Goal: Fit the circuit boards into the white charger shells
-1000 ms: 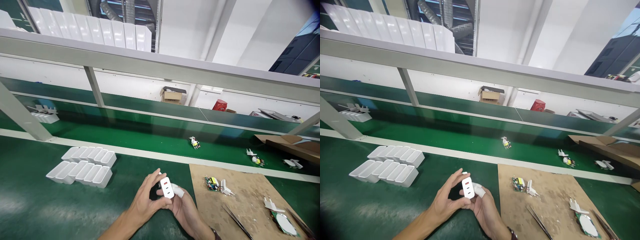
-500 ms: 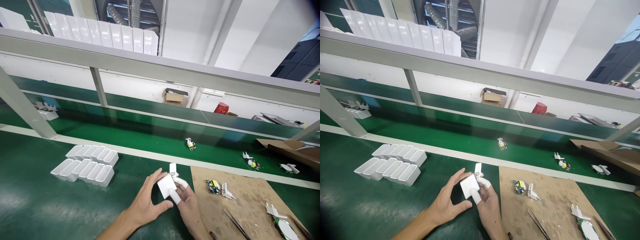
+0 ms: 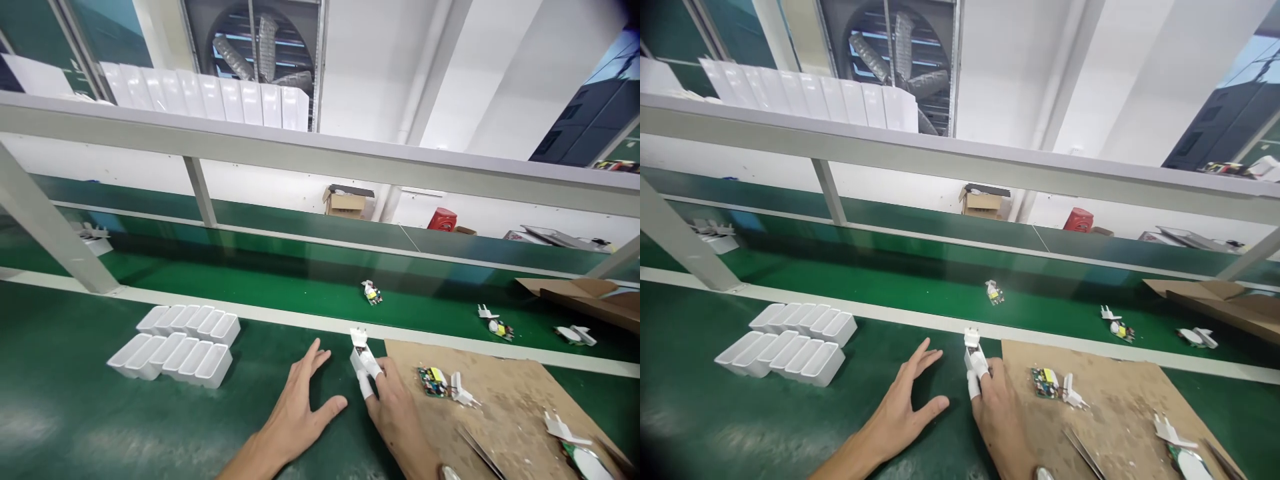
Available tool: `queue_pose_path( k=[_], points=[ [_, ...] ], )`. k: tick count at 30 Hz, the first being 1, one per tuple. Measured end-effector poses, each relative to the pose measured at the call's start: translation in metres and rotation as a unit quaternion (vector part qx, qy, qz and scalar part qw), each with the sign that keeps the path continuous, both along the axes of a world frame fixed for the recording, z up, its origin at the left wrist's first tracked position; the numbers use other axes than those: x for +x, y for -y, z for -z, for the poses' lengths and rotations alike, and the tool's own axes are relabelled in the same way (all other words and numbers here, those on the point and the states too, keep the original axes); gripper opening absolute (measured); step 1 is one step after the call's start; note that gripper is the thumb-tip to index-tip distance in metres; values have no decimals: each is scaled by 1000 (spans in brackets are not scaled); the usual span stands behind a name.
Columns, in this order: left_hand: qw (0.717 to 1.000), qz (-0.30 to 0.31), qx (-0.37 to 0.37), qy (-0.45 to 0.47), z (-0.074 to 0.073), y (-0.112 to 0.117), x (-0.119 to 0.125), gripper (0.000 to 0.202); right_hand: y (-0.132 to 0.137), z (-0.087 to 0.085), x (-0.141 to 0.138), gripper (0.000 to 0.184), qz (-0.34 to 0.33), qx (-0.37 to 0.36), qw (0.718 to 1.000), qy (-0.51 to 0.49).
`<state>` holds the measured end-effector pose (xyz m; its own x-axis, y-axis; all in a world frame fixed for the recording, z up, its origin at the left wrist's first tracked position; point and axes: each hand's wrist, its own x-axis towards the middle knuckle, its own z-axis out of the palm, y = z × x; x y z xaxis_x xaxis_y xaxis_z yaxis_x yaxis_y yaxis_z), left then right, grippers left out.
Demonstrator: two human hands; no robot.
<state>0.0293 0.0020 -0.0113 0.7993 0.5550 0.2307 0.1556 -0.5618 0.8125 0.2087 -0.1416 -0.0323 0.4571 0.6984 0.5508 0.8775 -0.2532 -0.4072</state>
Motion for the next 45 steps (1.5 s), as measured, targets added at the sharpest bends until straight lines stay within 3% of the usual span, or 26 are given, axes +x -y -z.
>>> queue_pose_path(
  k=[3, 6, 9, 12, 14, 16, 19, 23, 26, 31, 36, 39, 42, 45],
  points=[
    [997, -33, 72, 11, -3, -4, 0, 77, -3, 11, 10, 34, 36, -23, 997, 71],
    [970, -105, 213, 43, -15, -24, -2, 56, -2, 11, 21, 41, 65, -14, 993, 98],
    [909, -226, 351, 3, -41, -58, -15, 39, 5, 1, 28, 40, 81, 1, 992, 102],
    [829, -333, 423, -152, -72, -98, -38, 43, 11, -11, 27, 32, 74, 34, 993, 82],
    [800, -337, 427, -253, -83, -125, -52, 47, 11, -19, 23, 30, 57, 38, 996, 52],
    [799, -309, 400, -326, -85, -147, -58, 43, 11, -25, 18, 29, 49, 30, 998, 23],
    [798, -280, 421, -328, -76, -162, -44, 35, 9, -34, 11, 30, 39, 29, 999, -14],
    [850, -156, 408, -294, -67, -146, 2, 42, 9, -43, 9, 31, 39, 18, 999, -29],
    [871, -135, 376, -285, -64, -133, 23, 37, 11, -44, 14, 32, 42, 29, 998, -36],
    [877, -168, 328, -309, -55, -138, 10, 43, 20, -34, 38, 35, 54, 86, 993, -67],
    [903, -124, 325, -251, -42, -131, 4, 39, 23, -28, 54, 37, 46, 88, 989, -110],
    [924, -69, 326, -189, -25, -101, 20, 45, 12, -43, 59, 36, 28, 102, 988, -111],
    [932, -6, 357, -59, -1, -65, 38, 44, -13, -71, 64, 39, 3, 53, 997, -61],
    [893, -12, 443, 82, 18, -45, 46, 34, -55, -99, 69, 42, -24, -28, 999, -7]
  ],
)
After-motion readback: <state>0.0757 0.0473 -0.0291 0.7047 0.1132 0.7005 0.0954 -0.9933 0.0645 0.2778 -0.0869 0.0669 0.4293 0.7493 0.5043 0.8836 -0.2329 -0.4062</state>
